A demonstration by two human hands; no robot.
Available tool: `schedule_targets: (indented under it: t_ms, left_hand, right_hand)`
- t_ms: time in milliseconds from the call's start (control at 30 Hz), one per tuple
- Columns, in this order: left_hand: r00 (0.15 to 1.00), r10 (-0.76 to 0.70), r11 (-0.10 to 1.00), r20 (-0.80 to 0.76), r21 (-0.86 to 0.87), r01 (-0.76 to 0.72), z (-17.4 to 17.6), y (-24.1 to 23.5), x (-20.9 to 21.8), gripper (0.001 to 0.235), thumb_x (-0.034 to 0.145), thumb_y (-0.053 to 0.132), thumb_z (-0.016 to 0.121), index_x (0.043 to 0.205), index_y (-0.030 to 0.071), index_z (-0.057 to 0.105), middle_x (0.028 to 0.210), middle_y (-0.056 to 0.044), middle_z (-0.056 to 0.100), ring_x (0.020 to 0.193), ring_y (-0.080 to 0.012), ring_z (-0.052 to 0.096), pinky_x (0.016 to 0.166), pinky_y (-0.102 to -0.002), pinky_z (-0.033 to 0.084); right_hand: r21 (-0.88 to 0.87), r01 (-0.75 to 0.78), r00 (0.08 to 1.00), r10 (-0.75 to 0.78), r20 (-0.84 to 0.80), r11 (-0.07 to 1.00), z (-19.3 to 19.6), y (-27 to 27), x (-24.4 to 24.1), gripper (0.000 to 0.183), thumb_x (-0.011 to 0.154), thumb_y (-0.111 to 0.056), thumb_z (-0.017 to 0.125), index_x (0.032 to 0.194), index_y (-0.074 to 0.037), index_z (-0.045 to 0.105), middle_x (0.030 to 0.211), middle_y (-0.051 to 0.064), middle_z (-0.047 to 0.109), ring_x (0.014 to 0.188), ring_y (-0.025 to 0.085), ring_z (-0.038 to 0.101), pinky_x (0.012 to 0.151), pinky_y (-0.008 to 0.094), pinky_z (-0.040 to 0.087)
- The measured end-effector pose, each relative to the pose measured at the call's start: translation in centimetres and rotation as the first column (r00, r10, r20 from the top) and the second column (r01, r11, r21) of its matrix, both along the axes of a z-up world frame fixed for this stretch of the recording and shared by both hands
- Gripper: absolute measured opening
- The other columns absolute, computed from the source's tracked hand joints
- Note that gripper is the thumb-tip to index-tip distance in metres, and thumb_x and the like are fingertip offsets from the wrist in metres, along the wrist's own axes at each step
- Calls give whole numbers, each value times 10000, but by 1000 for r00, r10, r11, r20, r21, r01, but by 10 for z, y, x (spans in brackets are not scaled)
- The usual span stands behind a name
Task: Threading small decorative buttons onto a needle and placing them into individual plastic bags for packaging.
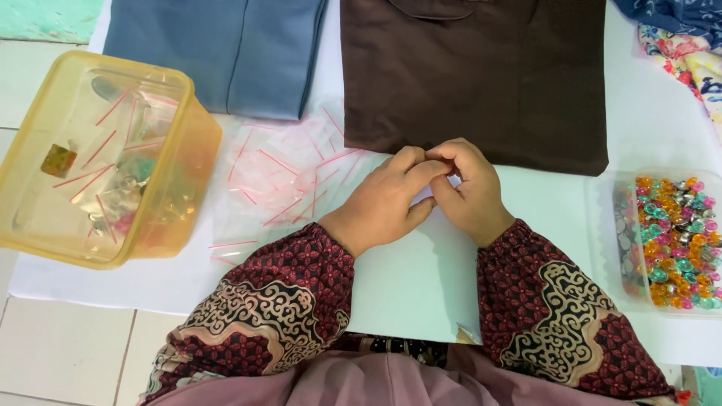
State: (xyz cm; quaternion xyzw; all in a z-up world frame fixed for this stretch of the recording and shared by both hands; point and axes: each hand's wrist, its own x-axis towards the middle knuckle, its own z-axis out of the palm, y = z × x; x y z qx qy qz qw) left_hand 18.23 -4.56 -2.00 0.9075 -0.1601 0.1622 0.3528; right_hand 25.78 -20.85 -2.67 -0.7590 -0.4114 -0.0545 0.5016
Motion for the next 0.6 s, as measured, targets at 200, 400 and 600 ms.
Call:
schedule_targets:
  t_ms: [200, 400, 600]
  left_hand:
    - [1000, -14, 982, -18, 186, 17, -10, 3, 3, 491, 834, 203, 784, 1279, 132, 589, 1190, -135, 518, 1073, -419, 641, 877, -512, 564]
    - [998, -20, 967, -61, 251, 35, -20, 9, 1, 549, 852, 222, 772, 1350, 149, 554, 1289, -120, 483, 1224, -396, 575, 998, -509, 500]
    - [995, -104, 964, 7, 245, 100, -10, 4, -6, 554, 854, 200, 785, 1340, 100, 539, 1327, -136, 484, 1288, -377, 544, 1087, -518, 440]
  right_hand:
    - [-137, -12, 995, 25, 96, 991, -7, 0, 9, 398, 789, 71, 600, 1174, -26, 614, 1006, 135, 635, 927, 355, 651, 805, 439, 567]
    - [-245, -22, 998, 36, 52, 969, 10, -5, 0, 335, 885, -34, 624, 1216, -78, 590, 1032, 89, 626, 947, 284, 659, 851, 404, 566]
    - [-357, -115, 993, 113, -28, 927, 50, -28, -23, 314, 966, -86, 613, 1260, 9, 553, 1053, 195, 632, 1010, 388, 652, 898, 513, 543]
